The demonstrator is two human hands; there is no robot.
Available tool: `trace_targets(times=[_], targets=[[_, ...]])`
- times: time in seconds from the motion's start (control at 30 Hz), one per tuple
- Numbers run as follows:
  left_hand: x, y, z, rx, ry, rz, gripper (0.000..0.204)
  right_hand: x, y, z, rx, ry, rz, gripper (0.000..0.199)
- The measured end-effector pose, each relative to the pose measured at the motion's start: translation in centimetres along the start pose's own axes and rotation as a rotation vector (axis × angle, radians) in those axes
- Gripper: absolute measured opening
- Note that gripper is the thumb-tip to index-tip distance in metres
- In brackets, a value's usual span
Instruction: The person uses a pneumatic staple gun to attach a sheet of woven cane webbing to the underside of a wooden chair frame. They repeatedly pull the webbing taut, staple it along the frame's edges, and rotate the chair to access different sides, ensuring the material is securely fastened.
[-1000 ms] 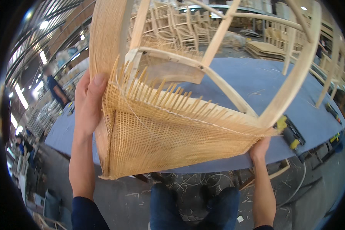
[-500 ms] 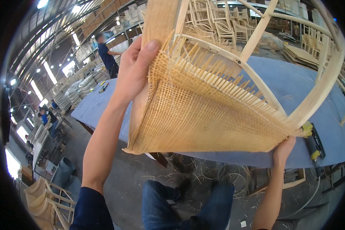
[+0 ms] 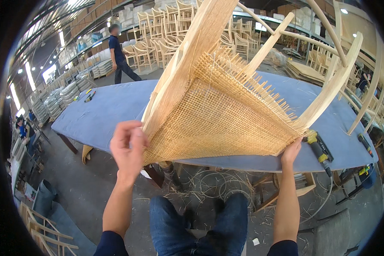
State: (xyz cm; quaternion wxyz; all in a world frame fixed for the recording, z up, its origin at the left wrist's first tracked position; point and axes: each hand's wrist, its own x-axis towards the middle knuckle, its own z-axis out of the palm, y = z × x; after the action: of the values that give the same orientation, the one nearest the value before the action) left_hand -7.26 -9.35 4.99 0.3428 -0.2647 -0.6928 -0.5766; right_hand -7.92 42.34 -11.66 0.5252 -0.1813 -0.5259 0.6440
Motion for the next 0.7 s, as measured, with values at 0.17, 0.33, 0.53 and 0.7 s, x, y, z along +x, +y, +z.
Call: trace_targets(times=[0.17, 0.33, 0.53, 0.7], targets=[[4.4, 5.6, 6.5, 0.445, -0.186, 0.359, 0.023, -0.2, -0.8, -0.2, -0.027, -0.041, -0.007, 0.068], [9.8, 6.0, 9.7, 0.659, -0.030, 0.708, 0.030, -0.3, -0.6, 0.3, 0.110, -0.052, -0.012, 0.065], [11.8, 6.3, 10.3, 0.682, -0.191, 0.764, 0.019, 0.2, 0.5, 0.0, 0.025, 0.051, 0.028, 0.063], [14.8, 8.5, 8.4, 0.635, -0.037, 0.680, 0.011, 0.2, 0.3, -0.6, 0.098, -0.125, 0.005, 0.063]])
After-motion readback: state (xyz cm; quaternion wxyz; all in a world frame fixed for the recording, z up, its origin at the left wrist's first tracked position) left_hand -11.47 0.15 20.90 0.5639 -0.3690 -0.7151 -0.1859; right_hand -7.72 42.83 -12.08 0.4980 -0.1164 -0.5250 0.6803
